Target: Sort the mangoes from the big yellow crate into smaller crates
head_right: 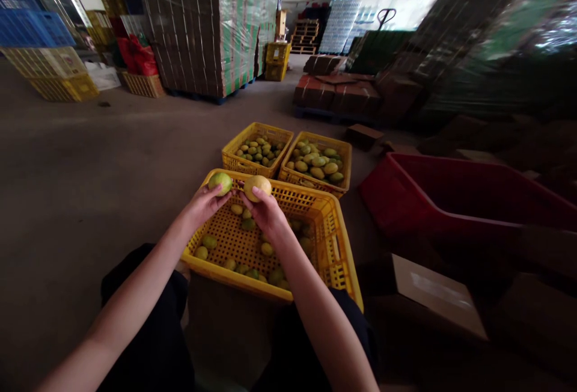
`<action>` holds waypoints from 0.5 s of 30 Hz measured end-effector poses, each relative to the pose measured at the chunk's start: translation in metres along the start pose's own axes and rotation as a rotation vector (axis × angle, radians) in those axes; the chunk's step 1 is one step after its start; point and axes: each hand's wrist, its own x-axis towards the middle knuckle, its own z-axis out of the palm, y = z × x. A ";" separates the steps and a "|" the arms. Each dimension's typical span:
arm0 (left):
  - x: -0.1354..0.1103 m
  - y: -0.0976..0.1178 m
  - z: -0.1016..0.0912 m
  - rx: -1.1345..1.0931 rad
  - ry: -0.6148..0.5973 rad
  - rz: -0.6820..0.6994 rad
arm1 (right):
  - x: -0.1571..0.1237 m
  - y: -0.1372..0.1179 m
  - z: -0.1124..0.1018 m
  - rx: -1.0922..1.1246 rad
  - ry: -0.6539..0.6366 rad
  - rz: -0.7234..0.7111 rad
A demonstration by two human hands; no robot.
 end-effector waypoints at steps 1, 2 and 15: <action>0.001 -0.001 -0.003 0.101 0.007 0.049 | 0.001 0.000 -0.001 -0.040 0.008 0.018; 0.001 -0.003 -0.007 0.212 0.023 0.111 | 0.002 0.001 -0.001 -0.077 0.018 0.033; -0.019 0.007 -0.037 1.689 0.081 0.953 | 0.017 0.000 -0.022 -0.163 0.210 -0.025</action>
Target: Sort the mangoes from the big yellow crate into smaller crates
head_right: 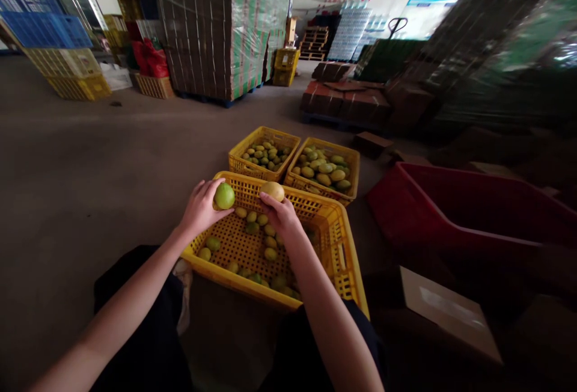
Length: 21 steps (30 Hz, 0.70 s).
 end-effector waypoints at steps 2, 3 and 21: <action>-0.002 -0.002 -0.003 0.038 -0.013 0.020 | 0.000 0.000 -0.001 -0.013 -0.013 0.012; -0.002 -0.002 -0.005 0.053 -0.017 0.027 | 0.000 0.000 -0.001 -0.015 -0.016 0.012; -0.001 0.003 -0.011 0.068 0.024 0.026 | -0.011 0.005 -0.015 -0.923 0.153 -0.708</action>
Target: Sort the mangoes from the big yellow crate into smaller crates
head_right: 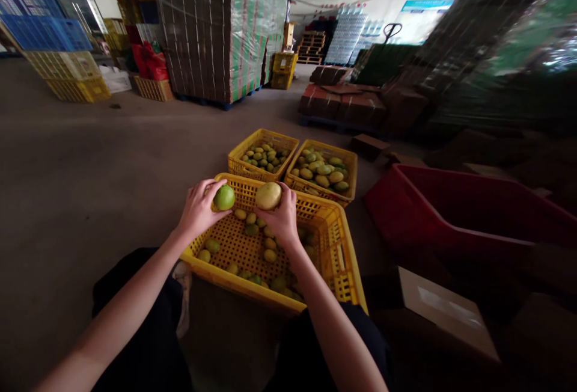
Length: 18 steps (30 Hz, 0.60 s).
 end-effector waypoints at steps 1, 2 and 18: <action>0.001 0.001 -0.001 -0.005 0.002 0.010 | -0.002 -0.001 -0.003 -0.019 0.013 -0.017; 0.002 0.003 -0.001 -0.011 0.005 0.022 | -0.003 -0.002 -0.006 -0.033 0.024 -0.026; 0.000 0.015 0.009 -0.163 0.134 0.055 | -0.017 -0.015 -0.040 -0.153 0.028 -0.101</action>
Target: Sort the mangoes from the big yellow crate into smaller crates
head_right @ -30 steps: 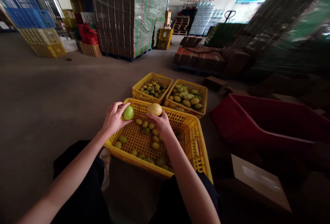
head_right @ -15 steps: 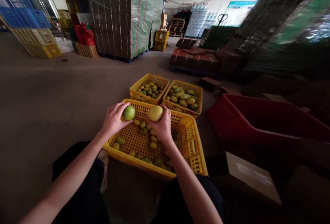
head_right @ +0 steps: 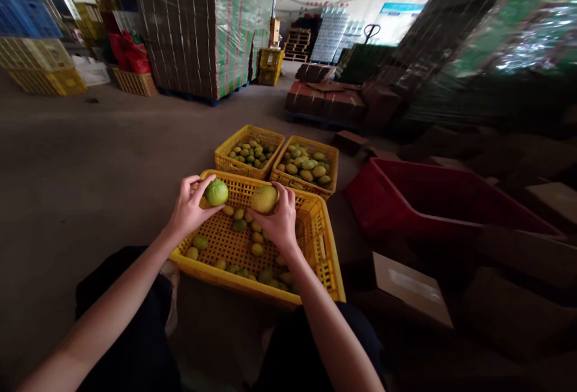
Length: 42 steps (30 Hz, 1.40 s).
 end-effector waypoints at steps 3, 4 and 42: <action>0.002 0.001 0.000 -0.011 0.015 -0.010 | 0.002 0.001 -0.002 0.030 0.012 0.021; 0.003 0.002 0.000 -0.012 0.016 -0.011 | 0.003 0.001 -0.003 0.041 0.013 0.025; 0.011 0.010 -0.002 -0.312 0.165 -0.117 | 0.003 -0.014 0.016 0.440 0.055 0.041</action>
